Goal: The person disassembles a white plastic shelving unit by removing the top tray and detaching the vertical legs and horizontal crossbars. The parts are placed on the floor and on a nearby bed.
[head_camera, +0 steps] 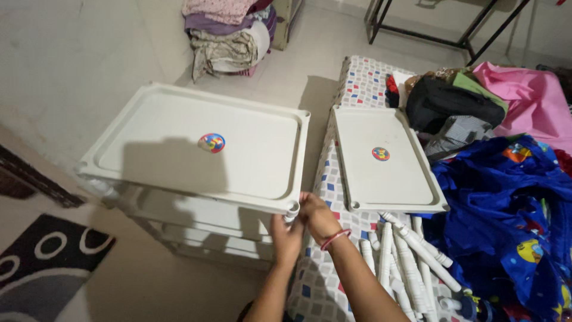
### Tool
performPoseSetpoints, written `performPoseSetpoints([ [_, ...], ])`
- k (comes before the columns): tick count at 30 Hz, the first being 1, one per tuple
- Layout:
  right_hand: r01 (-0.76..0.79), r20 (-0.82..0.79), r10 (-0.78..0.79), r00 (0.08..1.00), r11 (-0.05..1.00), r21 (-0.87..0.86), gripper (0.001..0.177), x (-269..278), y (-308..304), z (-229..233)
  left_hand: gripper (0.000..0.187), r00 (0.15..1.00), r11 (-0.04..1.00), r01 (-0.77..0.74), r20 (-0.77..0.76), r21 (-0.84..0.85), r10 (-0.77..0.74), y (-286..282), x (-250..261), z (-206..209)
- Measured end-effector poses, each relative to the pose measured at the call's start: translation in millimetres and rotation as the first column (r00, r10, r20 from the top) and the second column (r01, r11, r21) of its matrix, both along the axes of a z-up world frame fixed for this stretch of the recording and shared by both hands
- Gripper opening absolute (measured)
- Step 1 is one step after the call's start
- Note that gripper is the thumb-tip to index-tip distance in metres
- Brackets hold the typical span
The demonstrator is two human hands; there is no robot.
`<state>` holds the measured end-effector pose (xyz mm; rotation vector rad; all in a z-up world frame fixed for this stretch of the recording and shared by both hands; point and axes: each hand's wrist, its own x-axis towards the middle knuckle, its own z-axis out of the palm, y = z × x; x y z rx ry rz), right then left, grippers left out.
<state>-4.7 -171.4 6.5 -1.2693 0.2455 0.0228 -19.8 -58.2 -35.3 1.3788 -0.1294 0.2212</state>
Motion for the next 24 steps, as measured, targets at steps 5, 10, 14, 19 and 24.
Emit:
performPoseSetpoints([
  [5, 0.049, 0.041, -0.052, 0.998, 0.997, 0.060, 0.025, -6, 12, 26, 0.016, 0.980, 0.945, -0.064, -0.161, 0.320, 0.121, -18, 20, 0],
  [10, 0.023, -0.174, -0.016, 0.985, 0.999, 0.039, 0.024, -3, 32, 49, 0.026, 0.997, 0.955, -0.069, 0.060, 0.287, 0.053, 1, 27, -18],
  [14, 0.042, -0.171, -0.015, 0.985, 0.987, 0.156, 0.024, -3, 45, 62, 0.024, 0.993, 0.991, -0.015, 0.115, 0.133, 0.000, 2, 13, -20],
  [19, 0.153, -0.213, -0.195, 0.957, 0.968, -0.199, 0.032, 0, 55, 65, 0.020, 0.941, 0.990, -0.107, -0.312, 0.090, 0.130, -13, -4, -21],
  [24, 0.038, -0.268, -0.159, 0.950, 0.913, -0.406, 0.038, 14, 40, 58, 0.026, 0.999, 0.940, -0.036, -0.015, 0.338, 0.044, 1, 17, -20],
])
